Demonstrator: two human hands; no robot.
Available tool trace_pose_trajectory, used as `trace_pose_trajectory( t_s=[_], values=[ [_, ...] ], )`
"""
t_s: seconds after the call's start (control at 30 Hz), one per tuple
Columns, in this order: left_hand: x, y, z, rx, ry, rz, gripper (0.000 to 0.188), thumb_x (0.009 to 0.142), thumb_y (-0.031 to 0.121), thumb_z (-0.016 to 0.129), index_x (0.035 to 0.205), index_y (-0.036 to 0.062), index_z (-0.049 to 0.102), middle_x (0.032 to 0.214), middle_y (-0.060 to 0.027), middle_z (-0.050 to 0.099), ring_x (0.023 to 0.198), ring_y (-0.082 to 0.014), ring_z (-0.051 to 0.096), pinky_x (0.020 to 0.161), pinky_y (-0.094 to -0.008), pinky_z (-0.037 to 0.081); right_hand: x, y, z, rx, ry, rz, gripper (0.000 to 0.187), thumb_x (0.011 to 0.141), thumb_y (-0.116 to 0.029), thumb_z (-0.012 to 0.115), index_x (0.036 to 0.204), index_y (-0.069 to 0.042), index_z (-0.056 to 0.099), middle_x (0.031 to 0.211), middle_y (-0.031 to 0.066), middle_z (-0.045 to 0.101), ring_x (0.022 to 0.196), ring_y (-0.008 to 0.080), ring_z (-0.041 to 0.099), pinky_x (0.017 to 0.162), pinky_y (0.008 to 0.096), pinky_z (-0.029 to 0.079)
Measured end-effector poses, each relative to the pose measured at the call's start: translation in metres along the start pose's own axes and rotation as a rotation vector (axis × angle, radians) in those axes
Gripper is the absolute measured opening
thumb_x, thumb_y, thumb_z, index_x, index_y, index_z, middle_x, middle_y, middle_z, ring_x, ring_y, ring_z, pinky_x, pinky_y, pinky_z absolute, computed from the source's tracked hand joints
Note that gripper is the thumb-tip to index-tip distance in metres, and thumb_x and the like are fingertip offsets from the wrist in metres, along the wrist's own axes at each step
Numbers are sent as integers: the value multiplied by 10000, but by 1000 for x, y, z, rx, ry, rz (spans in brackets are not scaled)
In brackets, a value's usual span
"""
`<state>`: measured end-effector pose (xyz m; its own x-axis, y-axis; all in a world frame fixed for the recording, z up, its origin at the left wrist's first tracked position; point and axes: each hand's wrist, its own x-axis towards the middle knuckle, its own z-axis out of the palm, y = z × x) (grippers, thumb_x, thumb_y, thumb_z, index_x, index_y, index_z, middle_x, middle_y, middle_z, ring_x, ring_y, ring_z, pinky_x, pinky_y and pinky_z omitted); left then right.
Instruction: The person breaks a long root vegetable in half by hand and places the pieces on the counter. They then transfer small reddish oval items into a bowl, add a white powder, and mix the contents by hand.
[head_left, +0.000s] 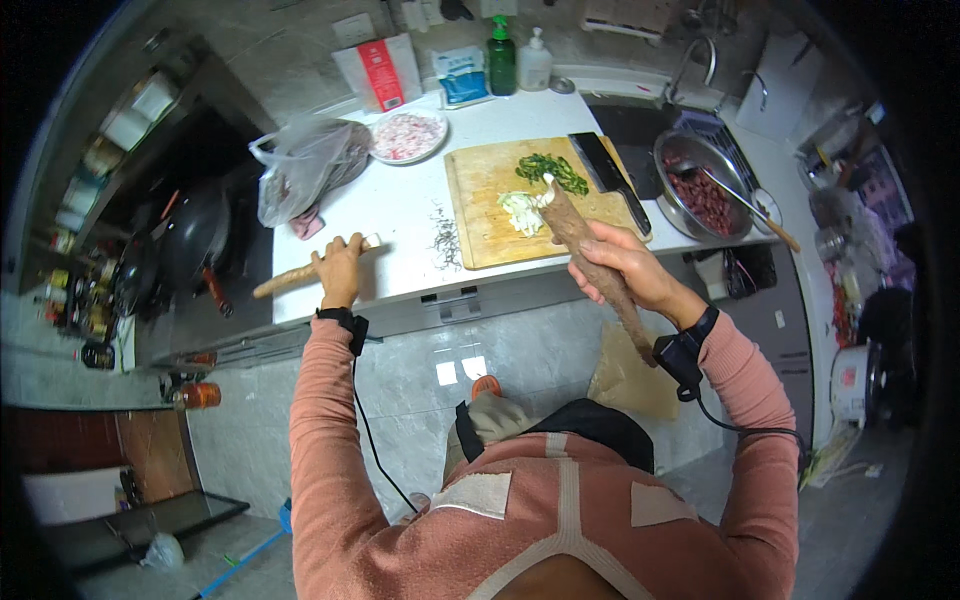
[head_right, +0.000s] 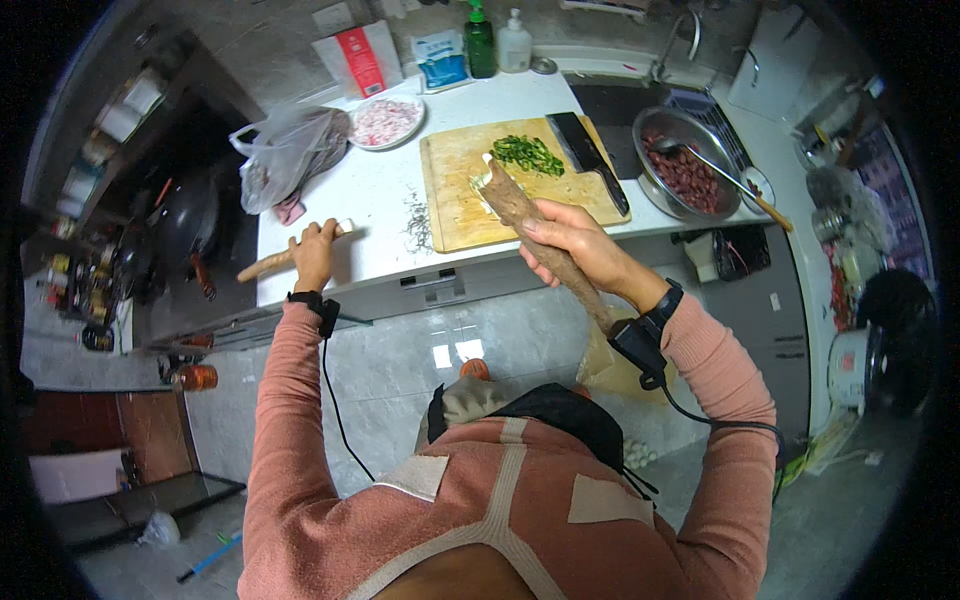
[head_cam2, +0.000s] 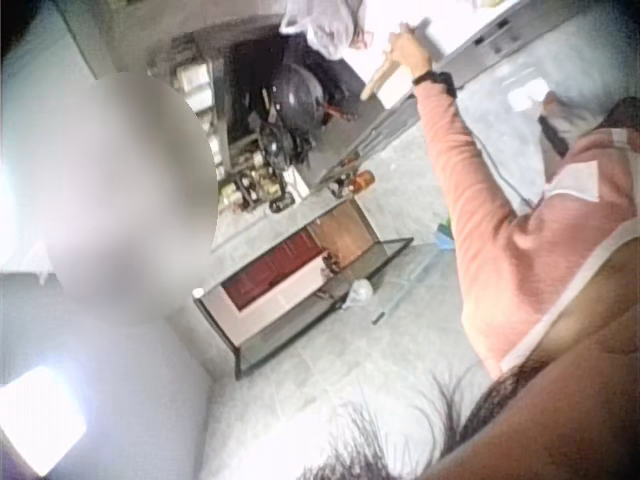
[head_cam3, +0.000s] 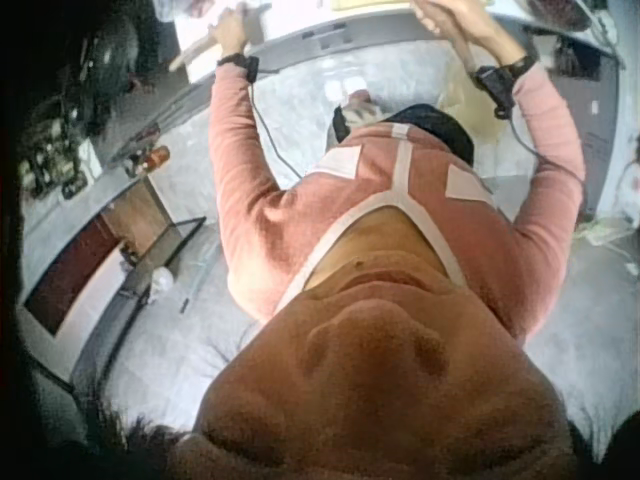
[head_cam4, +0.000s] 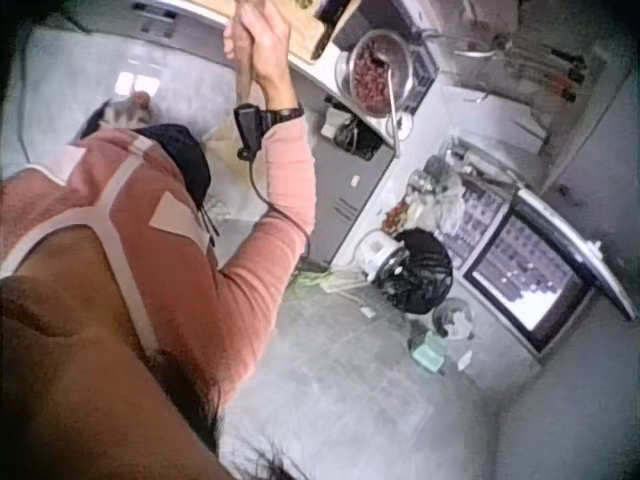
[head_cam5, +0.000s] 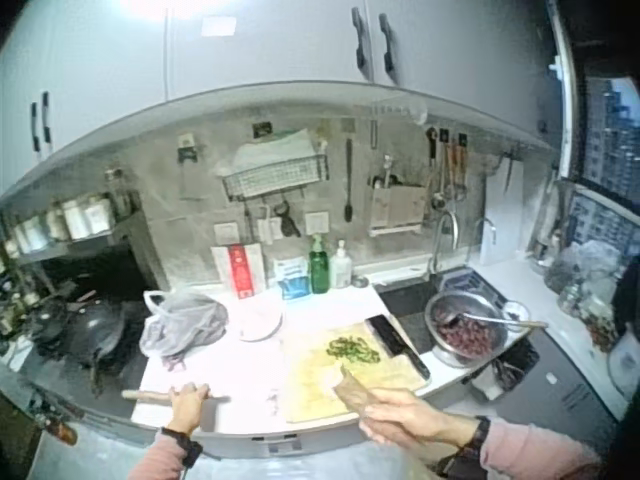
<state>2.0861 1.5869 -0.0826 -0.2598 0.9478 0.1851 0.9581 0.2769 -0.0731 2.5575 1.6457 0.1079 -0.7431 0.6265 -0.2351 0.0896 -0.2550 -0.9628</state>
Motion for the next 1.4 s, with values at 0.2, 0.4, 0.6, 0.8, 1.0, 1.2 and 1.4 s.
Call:
trace_pose_trajectory(
  t_s=[0.2,0.4,0.6,0.8,1.0,1.2,1.4],
  values=[
    [21,-15,39,77,-26,-46,306,970,103,564,1237,241,624,1114,-79,666,1103,-291,639,1018,-664,358,13,11,-4,133,67,26,277,1078,-287,498,1227,-58,544,926,47,649,713,112,635,595,252,532],
    [18,-26,52,46,21,-28,545,896,92,629,1424,196,543,1170,-108,636,1136,-328,624,1016,-688,394,5,32,-11,179,135,-24,296,1079,-286,488,1265,-60,531,956,48,649,754,113,640,634,258,543],
    [-3,7,12,-38,120,24,621,824,111,711,1420,118,538,1224,-161,616,1176,-370,587,1006,-627,407,-34,61,-26,99,173,-27,329,1077,-307,515,1292,-59,541,929,37,636,735,101,620,641,252,529],
    [-62,190,-46,-648,9,249,269,923,242,734,822,-5,701,794,-183,648,737,-383,640,678,-466,496,-121,91,-48,79,252,20,335,1065,-292,547,1306,-60,546,963,8,599,819,81,591,668,256,506],
    [-93,408,-115,-1328,-508,681,460,881,189,812,1248,17,595,1096,-97,644,852,-171,660,760,-318,552,-247,116,-102,25,475,114,378,1050,-277,539,1360,-61,558,1016,-32,580,865,48,539,739,225,468],
    [-116,569,-166,-1267,-544,889,502,956,390,708,1271,28,564,1005,-140,664,819,-306,686,735,-388,545,-341,122,-169,-2,531,113,350,1044,-268,515,1324,-72,593,952,-47,563,841,48,523,748,225,450],
    [-122,627,-169,-1063,-412,894,373,1017,379,620,996,7,636,845,-196,649,746,-408,651,638,-460,496,-364,140,-198,175,501,70,319,1053,-294,528,1271,-73,603,912,-47,553,795,42,509,691,226,444]
  ],
)
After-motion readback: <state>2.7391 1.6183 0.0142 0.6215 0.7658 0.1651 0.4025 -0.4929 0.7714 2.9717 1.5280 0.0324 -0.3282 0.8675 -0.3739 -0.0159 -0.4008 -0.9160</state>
